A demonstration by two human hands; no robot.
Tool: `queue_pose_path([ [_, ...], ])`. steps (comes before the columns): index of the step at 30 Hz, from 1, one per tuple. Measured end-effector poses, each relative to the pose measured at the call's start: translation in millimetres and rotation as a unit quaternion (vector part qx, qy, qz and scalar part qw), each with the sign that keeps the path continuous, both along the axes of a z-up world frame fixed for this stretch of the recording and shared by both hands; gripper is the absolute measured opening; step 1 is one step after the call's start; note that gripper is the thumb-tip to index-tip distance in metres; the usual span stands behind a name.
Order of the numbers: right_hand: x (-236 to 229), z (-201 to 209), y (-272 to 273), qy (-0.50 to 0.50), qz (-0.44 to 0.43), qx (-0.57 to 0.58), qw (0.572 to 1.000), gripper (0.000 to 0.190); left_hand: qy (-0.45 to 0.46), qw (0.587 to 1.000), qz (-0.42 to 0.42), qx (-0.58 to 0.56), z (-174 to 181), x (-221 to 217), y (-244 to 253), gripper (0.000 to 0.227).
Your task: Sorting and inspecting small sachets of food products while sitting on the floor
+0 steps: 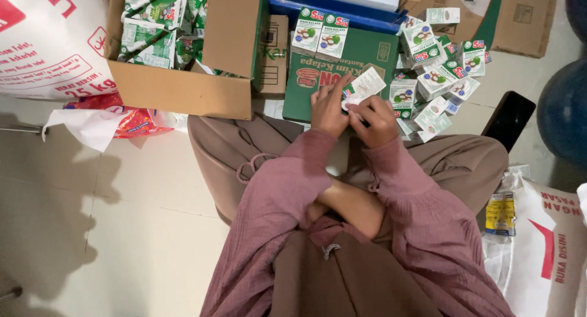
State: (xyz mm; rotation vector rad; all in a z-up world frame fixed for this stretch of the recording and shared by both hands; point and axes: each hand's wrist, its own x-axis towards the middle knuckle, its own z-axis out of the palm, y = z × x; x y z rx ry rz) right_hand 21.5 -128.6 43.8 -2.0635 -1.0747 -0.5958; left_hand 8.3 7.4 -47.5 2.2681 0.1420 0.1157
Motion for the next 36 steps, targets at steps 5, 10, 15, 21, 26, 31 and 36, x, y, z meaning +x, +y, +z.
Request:
queue_pose_path([
  [5,8,-7,-6,-0.017,0.014,0.052,0.998,0.006,-0.009,0.999,0.019,0.03,24,-4,-3,0.086],
  [10,12,1,-17,-0.008,-0.014,0.063,0.998,0.009,-0.023,0.999,0.027,-0.003,22,-5,-2,0.082],
  [15,4,3,6,-0.007,0.023,0.029,0.999,0.003,-0.042,0.998,0.037,0.001,9,-1,-3,0.072],
  [21,10,8,16,-0.009,0.01,0.027,1.0,0.005,-0.077,0.995,0.055,0.009,19,-4,-5,0.065],
  [26,5,3,-4,0.012,0.028,0.042,0.999,0.007,-0.08,0.993,0.088,-0.017,14,-3,-6,0.068],
  [31,11,1,0,-0.013,-0.005,0.019,1.0,0.009,-0.087,0.992,0.089,-0.019,15,-2,-6,0.063],
  [36,20,9,14,-0.005,-0.021,0.016,1.0,0.006,-0.087,0.991,0.097,0.009,7,0,-7,0.065],
])
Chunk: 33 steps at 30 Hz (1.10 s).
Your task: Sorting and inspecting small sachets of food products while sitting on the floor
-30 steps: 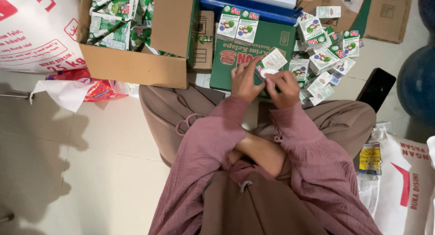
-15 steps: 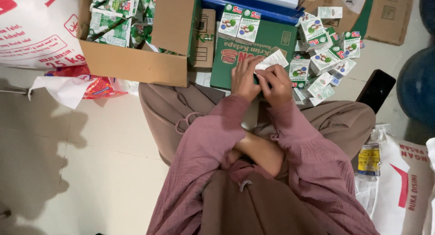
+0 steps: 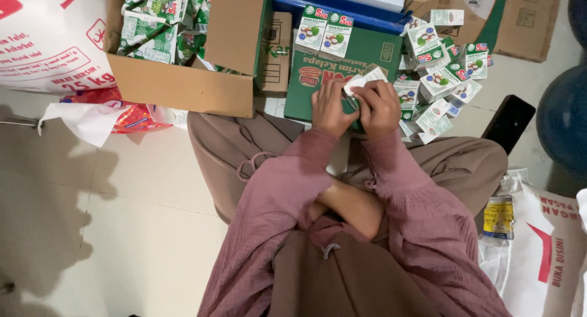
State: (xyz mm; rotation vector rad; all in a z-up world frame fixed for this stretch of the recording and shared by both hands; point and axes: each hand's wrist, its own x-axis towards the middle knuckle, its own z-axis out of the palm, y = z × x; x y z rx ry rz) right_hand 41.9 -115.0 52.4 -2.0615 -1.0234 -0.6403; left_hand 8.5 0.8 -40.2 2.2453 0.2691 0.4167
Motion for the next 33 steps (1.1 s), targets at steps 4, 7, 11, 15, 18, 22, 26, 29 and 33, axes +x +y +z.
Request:
queue_pose_path([
  [4,-8,-4,-9,0.009,-0.007,-0.008,1.0,0.004,-0.005,1.0,-0.007,-0.013,22,-7,1,0.075],
  [7,-12,-9,-8,-0.012,-0.028,-0.035,0.999,0.003,-0.016,0.999,-0.006,-0.035,29,-9,2,0.081],
  [11,-4,-9,7,-0.026,-0.06,-0.069,0.995,0.011,-0.011,1.0,0.007,-0.008,19,-6,0,0.085],
  [15,5,-16,12,-0.037,-0.053,-0.059,0.996,0.012,-0.022,1.0,0.017,-0.005,11,-5,-2,0.084],
  [18,2,-17,3,-0.019,-0.039,-0.05,0.998,0.012,-0.03,0.999,0.027,-0.009,26,-10,-3,0.093],
  [22,-10,-11,-15,-0.013,-0.026,-0.059,0.998,0.014,-0.014,0.999,0.004,-0.051,39,-14,0,0.1],
  [26,-22,-7,-20,-0.05,-0.037,-0.096,0.993,0.018,-0.018,0.997,-0.01,-0.069,39,-14,1,0.104],
  [29,-19,-2,-10,-0.058,-0.037,-0.085,0.994,0.02,-0.009,0.997,-0.007,-0.07,39,-14,4,0.098],
  [33,-12,-9,0,-0.049,-0.042,-0.069,0.996,0.012,-0.002,0.998,0.008,-0.061,40,-9,8,0.102],
])
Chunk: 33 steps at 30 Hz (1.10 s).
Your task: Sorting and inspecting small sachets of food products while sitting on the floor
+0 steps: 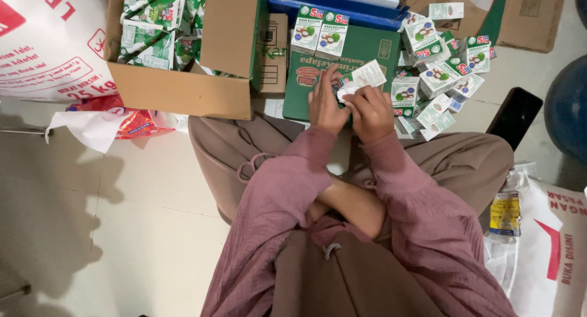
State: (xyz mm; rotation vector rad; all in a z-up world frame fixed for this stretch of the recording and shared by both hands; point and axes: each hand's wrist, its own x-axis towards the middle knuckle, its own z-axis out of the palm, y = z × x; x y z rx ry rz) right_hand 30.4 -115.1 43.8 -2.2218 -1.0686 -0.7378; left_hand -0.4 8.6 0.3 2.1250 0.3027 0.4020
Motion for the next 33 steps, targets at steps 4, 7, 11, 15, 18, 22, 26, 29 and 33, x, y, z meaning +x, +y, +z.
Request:
queue_pose_path([
  [4,12,2,-10,0.033,0.007,0.083,0.996,0.01,-0.002,1.0,-0.001,-0.001,-2,-1,-1,0.099],
  [7,25,7,-24,0.03,-0.008,0.107,0.994,0.008,-0.006,1.0,-0.013,-0.01,-12,-1,-1,0.1],
  [11,12,-7,-11,0.011,0.025,0.087,0.996,0.007,0.009,1.0,-0.015,0.02,1,0,-1,0.085],
  [15,0,-7,-5,0.024,0.054,0.057,0.997,0.01,0.016,0.996,-0.021,0.08,-25,4,-3,0.075],
  [18,9,-8,-15,0.035,0.065,0.073,0.995,0.005,0.02,0.998,-0.018,0.062,-26,6,-4,0.075],
  [22,10,-7,-17,0.068,0.081,0.111,0.988,0.006,0.008,0.999,-0.022,0.043,-17,3,-3,0.073],
  [26,18,-12,-27,0.075,0.04,0.117,0.99,0.005,-0.013,0.999,-0.023,0.029,-22,3,-3,0.073],
  [29,32,-13,-40,0.067,0.025,0.156,0.985,0.008,-0.025,0.999,-0.015,0.035,-25,3,-4,0.077],
  [33,5,-4,-19,0.07,0.022,0.129,0.989,0.006,-0.044,0.997,0.006,0.061,-19,2,-5,0.075],
])
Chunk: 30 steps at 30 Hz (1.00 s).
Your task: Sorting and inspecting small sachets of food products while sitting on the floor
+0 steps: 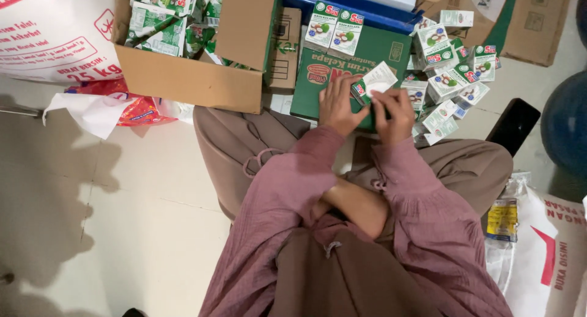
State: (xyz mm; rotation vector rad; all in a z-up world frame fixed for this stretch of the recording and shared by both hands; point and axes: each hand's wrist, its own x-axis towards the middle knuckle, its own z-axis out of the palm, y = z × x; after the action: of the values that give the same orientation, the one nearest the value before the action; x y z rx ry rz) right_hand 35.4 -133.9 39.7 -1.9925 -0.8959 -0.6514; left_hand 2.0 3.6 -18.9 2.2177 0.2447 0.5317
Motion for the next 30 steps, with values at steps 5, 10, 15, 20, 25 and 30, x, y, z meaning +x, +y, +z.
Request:
queue_pose_path([
  [5,-10,-2,12,-0.024,0.043,-0.041,0.998,0.008,0.035,0.999,-0.028,0.004,6,-4,2,0.078],
  [10,19,-5,-12,-0.015,0.002,-0.003,1.0,0.007,0.051,0.998,-0.043,-0.013,3,1,2,0.078],
  [15,5,4,-3,-0.036,-0.009,-0.006,0.999,0.008,0.025,0.999,-0.032,-0.01,0,-1,-1,0.073],
  [20,-13,5,20,-0.039,0.03,-0.025,0.998,0.008,0.026,0.999,-0.022,-0.003,-3,1,1,0.063],
  [25,21,-4,-11,-0.046,-0.004,-0.014,0.999,0.008,0.03,0.996,-0.082,-0.014,4,-1,7,0.07],
  [30,-1,4,4,-0.084,-0.024,-0.055,0.995,0.007,0.045,0.994,-0.101,-0.008,-10,3,5,0.071],
])
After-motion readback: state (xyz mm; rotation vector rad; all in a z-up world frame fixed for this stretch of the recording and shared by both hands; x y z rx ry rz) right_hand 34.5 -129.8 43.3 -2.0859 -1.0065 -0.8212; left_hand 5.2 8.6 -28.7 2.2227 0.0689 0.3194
